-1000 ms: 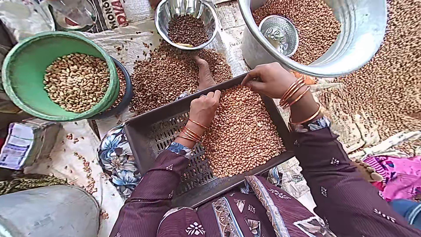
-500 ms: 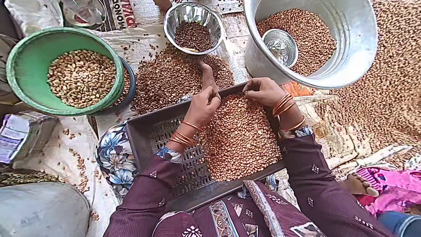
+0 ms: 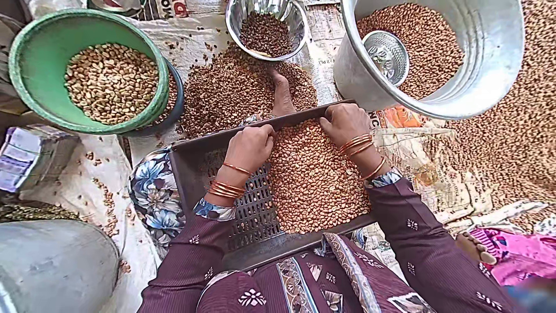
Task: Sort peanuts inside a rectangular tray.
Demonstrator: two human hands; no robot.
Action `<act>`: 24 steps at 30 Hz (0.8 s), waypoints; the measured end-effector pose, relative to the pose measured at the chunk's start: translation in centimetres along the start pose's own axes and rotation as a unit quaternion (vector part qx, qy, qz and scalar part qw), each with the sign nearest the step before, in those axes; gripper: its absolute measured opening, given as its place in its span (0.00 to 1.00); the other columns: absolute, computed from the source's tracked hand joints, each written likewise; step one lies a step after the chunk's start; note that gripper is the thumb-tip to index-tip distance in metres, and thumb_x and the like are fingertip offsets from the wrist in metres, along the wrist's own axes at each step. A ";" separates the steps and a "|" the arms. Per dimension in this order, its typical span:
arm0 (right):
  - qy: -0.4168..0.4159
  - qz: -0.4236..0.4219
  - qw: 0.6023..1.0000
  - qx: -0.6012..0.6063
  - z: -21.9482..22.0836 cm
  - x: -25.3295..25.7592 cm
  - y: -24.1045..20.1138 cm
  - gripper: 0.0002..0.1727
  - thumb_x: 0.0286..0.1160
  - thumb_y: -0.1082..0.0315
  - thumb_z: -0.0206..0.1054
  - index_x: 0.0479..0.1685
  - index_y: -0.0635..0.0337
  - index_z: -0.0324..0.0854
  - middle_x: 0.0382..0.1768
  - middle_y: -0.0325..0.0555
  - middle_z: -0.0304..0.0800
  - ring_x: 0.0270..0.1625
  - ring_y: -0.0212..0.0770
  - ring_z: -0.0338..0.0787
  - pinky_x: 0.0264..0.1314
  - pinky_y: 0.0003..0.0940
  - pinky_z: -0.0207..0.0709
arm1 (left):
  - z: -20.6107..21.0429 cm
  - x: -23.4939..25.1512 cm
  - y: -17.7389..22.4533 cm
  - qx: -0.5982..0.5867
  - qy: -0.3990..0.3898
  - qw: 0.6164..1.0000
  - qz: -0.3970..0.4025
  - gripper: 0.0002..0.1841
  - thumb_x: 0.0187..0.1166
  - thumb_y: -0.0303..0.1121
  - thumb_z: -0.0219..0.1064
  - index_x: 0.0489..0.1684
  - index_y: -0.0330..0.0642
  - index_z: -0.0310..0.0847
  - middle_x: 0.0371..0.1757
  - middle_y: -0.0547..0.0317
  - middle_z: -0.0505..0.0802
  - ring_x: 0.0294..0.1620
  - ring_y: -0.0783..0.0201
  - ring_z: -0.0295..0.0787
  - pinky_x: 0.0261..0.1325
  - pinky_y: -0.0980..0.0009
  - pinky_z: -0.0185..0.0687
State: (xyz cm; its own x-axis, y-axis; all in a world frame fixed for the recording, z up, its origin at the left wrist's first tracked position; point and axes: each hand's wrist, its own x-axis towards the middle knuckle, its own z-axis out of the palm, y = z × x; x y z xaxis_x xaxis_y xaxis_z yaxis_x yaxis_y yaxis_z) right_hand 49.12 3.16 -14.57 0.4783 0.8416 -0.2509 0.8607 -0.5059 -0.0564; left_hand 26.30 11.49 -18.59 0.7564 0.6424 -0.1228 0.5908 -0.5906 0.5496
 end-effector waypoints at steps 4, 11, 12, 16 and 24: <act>0.012 -0.013 1.000 0.008 0.5 -0.1 0.2 0.18 0.80 0.56 0.65 0.35 0.65 0.85 0.39 0.62 0.89 0.48 0.66 0.91 0.40 0.66 0.75 | 0.0 -0.5 -0.8 -0.016 -0.030 0.999 -0.021 0.11 0.87 0.34 0.61 0.50 0.42 0.89 0.36 0.44 0.93 0.40 0.41 0.92 0.44 0.39 0.83; 0.012 -0.026 0.999 0.024 0.4 -1.1 0.5 0.16 0.83 0.60 0.65 0.45 0.66 0.87 0.44 0.66 0.90 0.51 0.69 0.90 0.45 0.71 0.76 | 0.1 -1.4 -2.0 -0.065 -0.034 0.996 -0.058 0.10 0.87 0.35 0.63 0.47 0.40 0.89 0.29 0.47 0.89 0.32 0.46 0.87 0.40 0.42 0.81; 0.013 -0.019 1.000 0.019 0.6 -0.9 0.4 0.17 0.84 0.58 0.63 0.44 0.66 0.87 0.44 0.65 0.90 0.51 0.69 0.90 0.46 0.70 0.77 | 0.2 -1.5 -2.0 -0.068 -0.037 0.995 -0.061 0.11 0.87 0.36 0.63 0.48 0.40 0.89 0.28 0.48 0.89 0.31 0.47 0.87 0.40 0.42 0.81; 0.032 -0.027 0.999 0.012 1.2 -0.4 0.4 0.17 0.84 0.60 0.62 0.44 0.67 0.88 0.44 0.64 0.91 0.52 0.68 0.91 0.47 0.69 0.77 | 0.5 -1.6 -2.2 -0.087 -0.035 0.994 -0.054 0.11 0.87 0.36 0.63 0.47 0.40 0.89 0.27 0.50 0.88 0.29 0.50 0.86 0.39 0.45 0.81; 0.059 -0.124 0.986 0.092 -0.6 -2.0 -0.5 0.13 0.76 0.62 0.66 0.41 0.66 0.86 0.38 0.59 0.88 0.43 0.59 0.89 0.44 0.61 0.76 | 0.4 -1.4 -1.1 -0.333 -0.065 0.927 -0.161 0.26 0.97 0.47 0.44 0.42 0.43 0.88 0.27 0.64 0.87 0.23 0.71 0.77 0.31 0.70 0.72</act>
State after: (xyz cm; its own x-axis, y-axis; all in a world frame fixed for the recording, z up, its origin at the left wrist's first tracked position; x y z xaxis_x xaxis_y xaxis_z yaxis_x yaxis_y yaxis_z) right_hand 47.81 1.87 -13.44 0.2841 0.9542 -0.0936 0.9126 -0.2990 -0.2787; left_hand 24.68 11.08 -19.39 0.6241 0.6425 -0.4447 0.5203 0.0828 0.8499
